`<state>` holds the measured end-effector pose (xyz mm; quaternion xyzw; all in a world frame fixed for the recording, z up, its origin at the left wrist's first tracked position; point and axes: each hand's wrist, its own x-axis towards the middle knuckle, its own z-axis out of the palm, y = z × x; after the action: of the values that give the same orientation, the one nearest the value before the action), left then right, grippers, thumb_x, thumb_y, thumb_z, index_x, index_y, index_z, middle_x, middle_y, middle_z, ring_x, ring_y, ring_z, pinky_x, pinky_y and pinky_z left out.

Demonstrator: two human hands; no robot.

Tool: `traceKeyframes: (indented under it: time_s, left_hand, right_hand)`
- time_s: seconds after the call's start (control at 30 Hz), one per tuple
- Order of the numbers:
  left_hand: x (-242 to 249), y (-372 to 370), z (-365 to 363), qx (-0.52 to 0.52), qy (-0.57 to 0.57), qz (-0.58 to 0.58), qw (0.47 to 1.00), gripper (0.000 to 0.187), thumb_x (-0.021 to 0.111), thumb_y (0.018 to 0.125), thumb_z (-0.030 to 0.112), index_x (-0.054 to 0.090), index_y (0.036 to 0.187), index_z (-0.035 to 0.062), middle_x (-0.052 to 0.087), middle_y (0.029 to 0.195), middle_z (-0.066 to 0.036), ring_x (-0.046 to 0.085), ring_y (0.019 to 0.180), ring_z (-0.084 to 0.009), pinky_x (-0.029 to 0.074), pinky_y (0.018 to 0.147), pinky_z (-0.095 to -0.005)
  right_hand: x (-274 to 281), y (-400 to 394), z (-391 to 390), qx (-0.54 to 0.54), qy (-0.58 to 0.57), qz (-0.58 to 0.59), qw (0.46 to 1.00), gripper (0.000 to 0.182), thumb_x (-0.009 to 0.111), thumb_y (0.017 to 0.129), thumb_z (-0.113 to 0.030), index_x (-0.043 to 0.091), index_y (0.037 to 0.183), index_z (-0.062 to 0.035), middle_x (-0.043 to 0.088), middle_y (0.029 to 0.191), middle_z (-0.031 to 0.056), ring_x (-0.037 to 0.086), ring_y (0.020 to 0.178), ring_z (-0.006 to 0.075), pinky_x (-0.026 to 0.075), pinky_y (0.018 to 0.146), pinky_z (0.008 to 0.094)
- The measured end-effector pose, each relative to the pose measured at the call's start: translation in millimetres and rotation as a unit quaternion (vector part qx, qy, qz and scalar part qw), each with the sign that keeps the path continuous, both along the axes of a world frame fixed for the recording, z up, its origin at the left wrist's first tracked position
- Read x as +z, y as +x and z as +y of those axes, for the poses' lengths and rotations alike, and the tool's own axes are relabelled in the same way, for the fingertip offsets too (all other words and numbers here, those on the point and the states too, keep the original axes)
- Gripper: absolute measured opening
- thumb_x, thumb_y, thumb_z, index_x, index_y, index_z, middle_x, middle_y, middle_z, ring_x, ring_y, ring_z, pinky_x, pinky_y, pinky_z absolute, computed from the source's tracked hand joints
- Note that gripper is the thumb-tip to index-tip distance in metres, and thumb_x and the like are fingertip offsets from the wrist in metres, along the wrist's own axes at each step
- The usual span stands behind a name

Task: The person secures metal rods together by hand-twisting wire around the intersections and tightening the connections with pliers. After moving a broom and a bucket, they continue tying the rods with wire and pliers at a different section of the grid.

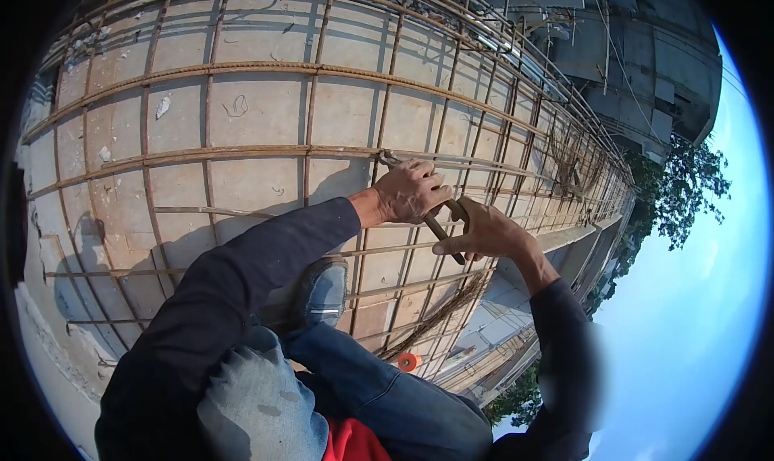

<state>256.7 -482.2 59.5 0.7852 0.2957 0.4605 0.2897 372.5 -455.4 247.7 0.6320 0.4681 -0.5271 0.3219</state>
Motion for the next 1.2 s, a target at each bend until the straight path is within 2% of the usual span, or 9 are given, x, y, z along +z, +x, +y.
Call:
traceKeyframes:
  time_s: [0.07,0.5,0.57,0.63,0.73,0.83,0.93,1.07,1.2]
  left_hand:
    - [-4,14,7,-0.017,-0.042,0.012,0.999,0.017,0.057,0.083,0.024,0.067,0.090,0.0121,0.064,0.077,-0.008,0.064,0.082,-0.0262,0.055,0.073,-0.0405]
    - [-1,-21,-12,-0.050,0.018,0.061,0.997,0.048,0.066,0.081,0.025,0.054,0.127,0.0134,0.057,0.113,-0.010,0.052,0.114,-0.0288,0.042,0.099,-0.0434]
    - [-10,-18,-19,-0.006,0.056,0.080,0.995,0.058,0.066,0.083,0.029,0.046,0.136,0.0158,0.052,0.122,-0.010,0.047,0.121,-0.0318,0.037,0.105,-0.0484]
    - [12,-35,-12,0.018,-0.042,-0.094,0.995,0.055,0.065,0.085,0.029,0.046,0.135,0.0174,0.052,0.122,-0.008,0.047,0.121,-0.0320,0.038,0.104,-0.0479]
    - [-4,-22,-17,0.037,0.034,-0.076,0.996,0.035,0.064,0.085,0.025,0.057,0.118,0.0137,0.056,0.109,-0.008,0.055,0.107,-0.0290,0.045,0.094,-0.0435]
    - [-4,-11,-10,0.000,0.046,-0.068,0.997,0.021,0.063,0.082,0.023,0.063,0.099,0.0106,0.059,0.090,-0.005,0.062,0.089,-0.0241,0.049,0.082,-0.0393]
    - [-5,9,2,-0.093,-0.016,0.001,0.996,0.021,0.061,0.078,0.024,0.064,0.094,0.0104,0.061,0.079,-0.006,0.063,0.075,-0.0229,0.050,0.069,-0.0366]
    - [4,19,21,-0.100,-0.086,0.011,0.991,0.015,0.059,0.079,0.021,0.064,0.088,0.0101,0.065,0.077,-0.012,0.067,0.070,-0.0297,0.054,0.063,-0.0406]
    - [0,30,16,-0.135,-0.120,0.097,0.979,0.015,0.056,0.080,0.020,0.064,0.087,0.0098,0.067,0.077,-0.015,0.069,0.072,-0.0332,0.056,0.064,-0.0419]
  right_hand:
    - [12,-18,-14,0.304,0.178,-0.127,0.927,0.059,0.067,0.077,-0.021,0.043,0.124,0.0058,0.058,0.103,0.0242,0.060,0.093,0.0420,0.047,0.081,0.0480]
    - [-30,32,-36,0.296,0.349,-0.069,0.886,0.039,0.066,0.077,-0.013,0.056,0.113,-0.0008,0.064,0.092,0.0213,0.064,0.081,0.0332,0.053,0.069,0.0419]
    - [-13,-2,-28,-0.052,0.021,0.000,0.998,0.028,0.057,0.083,-0.014,0.055,0.106,0.0017,0.065,0.084,0.0164,0.065,0.070,0.0254,0.052,0.058,0.0354]
    - [-4,-23,-25,-0.430,-0.157,0.060,0.887,0.021,0.048,0.089,-0.015,0.055,0.100,0.0008,0.063,0.078,0.0104,0.065,0.065,0.0193,0.052,0.051,0.0303]
    - [-6,-13,-18,-0.481,-0.209,0.098,0.846,0.025,0.051,0.091,-0.021,0.055,0.102,0.0006,0.063,0.078,0.0118,0.066,0.066,0.0201,0.053,0.054,0.0293]
    - [-6,-15,-19,-0.427,-0.190,0.048,0.883,0.034,0.057,0.091,-0.027,0.053,0.109,0.0014,0.064,0.081,0.0145,0.066,0.067,0.0228,0.053,0.054,0.0320]
    - [6,-18,-26,0.210,0.206,-0.055,0.954,0.051,0.070,0.083,-0.031,0.052,0.116,0.0027,0.063,0.091,0.0207,0.064,0.082,0.0361,0.051,0.074,0.0456]
    - [-41,7,-53,0.293,0.409,-0.204,0.840,0.038,0.068,0.084,-0.024,0.056,0.110,0.0012,0.061,0.095,0.0190,0.059,0.090,0.0364,0.047,0.079,0.0465]
    - [-54,25,-59,0.221,0.376,-0.142,0.889,0.029,0.064,0.084,-0.017,0.059,0.109,-0.0033,0.063,0.091,0.0192,0.060,0.088,0.0387,0.049,0.075,0.0477]
